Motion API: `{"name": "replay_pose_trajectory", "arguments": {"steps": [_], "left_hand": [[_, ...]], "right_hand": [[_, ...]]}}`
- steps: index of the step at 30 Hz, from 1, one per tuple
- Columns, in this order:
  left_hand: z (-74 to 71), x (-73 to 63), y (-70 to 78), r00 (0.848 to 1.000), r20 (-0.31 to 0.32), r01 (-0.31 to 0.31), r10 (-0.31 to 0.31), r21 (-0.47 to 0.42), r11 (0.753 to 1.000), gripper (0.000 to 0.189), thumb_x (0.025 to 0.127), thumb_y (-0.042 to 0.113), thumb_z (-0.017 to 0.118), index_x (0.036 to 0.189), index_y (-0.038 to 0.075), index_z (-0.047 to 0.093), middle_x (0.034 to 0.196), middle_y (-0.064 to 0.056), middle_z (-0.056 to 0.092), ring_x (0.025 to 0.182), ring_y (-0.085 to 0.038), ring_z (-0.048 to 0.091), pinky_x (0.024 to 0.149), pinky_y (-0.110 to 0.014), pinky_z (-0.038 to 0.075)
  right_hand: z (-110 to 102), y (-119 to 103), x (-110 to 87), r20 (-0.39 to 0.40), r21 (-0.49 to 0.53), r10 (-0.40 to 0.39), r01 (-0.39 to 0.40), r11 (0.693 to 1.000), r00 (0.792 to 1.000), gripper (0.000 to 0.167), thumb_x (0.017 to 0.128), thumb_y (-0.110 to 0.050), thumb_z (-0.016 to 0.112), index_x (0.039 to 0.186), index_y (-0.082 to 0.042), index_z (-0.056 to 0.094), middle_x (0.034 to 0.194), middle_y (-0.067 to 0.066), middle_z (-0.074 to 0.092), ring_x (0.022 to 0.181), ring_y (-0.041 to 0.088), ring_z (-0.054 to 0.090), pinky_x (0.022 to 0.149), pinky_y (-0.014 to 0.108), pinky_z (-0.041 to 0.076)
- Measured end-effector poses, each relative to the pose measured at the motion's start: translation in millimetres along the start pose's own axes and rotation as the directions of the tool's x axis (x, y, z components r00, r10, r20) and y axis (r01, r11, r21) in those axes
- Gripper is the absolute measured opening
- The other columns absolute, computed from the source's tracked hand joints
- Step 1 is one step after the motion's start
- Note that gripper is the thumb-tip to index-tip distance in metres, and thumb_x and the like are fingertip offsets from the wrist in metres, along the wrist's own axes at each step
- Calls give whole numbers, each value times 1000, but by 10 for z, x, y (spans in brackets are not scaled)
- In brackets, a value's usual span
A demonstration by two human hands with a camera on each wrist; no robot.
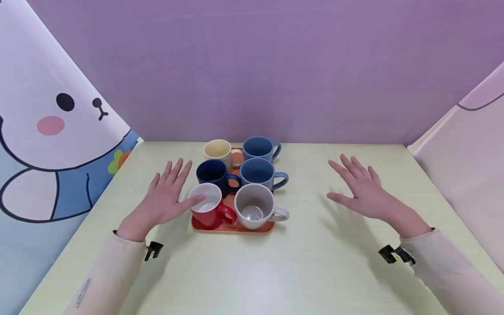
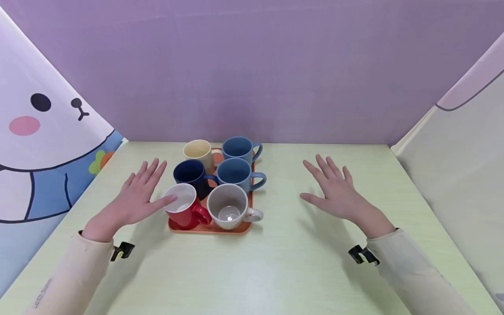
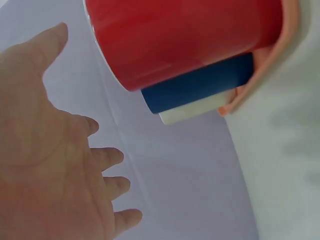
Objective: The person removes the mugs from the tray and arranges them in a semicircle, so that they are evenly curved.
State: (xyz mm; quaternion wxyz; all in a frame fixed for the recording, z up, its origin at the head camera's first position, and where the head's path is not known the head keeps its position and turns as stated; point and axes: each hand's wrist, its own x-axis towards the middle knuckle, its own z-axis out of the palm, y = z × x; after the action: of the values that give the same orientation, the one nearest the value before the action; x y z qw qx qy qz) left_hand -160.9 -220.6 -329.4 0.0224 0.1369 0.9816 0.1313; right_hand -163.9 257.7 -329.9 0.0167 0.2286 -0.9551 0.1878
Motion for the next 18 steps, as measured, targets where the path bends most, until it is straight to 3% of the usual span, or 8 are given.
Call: {"name": "replay_pose_trajectory", "arguments": {"steps": [6,10,13,18], "left_hand": [[38,-124,-113,1000,3,1,-1,-92,996,106,89,63,60,160,6,5,163,-24,3,147,-48,0,108,-74,10],[81,-216,-196,1000,18,6,-3,-160,987,112,86,60,67,159,5,3,163,-25,6,146,-49,7,104,-76,19],[130,-282,-253,1000,25,8,-3,-218,976,117,83,55,74,159,6,1,163,-25,7,145,-50,12,102,-75,25],[220,-363,-314,1000,24,18,-10,-319,948,118,81,42,81,159,4,0,161,-27,10,143,-51,15,102,-73,27]], "right_hand": [[83,-65,-3,-11,48,-35,35,998,999,78,96,-37,65,157,-10,25,160,27,16,148,46,6,108,73,2],[159,-103,-8,-17,70,-57,58,996,998,75,96,-34,66,155,-8,28,158,27,23,144,48,18,106,72,13],[224,-131,-16,-23,86,-67,69,994,997,72,96,-32,66,154,-8,31,155,25,28,140,49,26,104,71,20],[323,-180,-31,-19,144,-75,77,987,997,70,97,-32,65,153,-7,33,154,22,32,141,44,27,107,67,23]]}}
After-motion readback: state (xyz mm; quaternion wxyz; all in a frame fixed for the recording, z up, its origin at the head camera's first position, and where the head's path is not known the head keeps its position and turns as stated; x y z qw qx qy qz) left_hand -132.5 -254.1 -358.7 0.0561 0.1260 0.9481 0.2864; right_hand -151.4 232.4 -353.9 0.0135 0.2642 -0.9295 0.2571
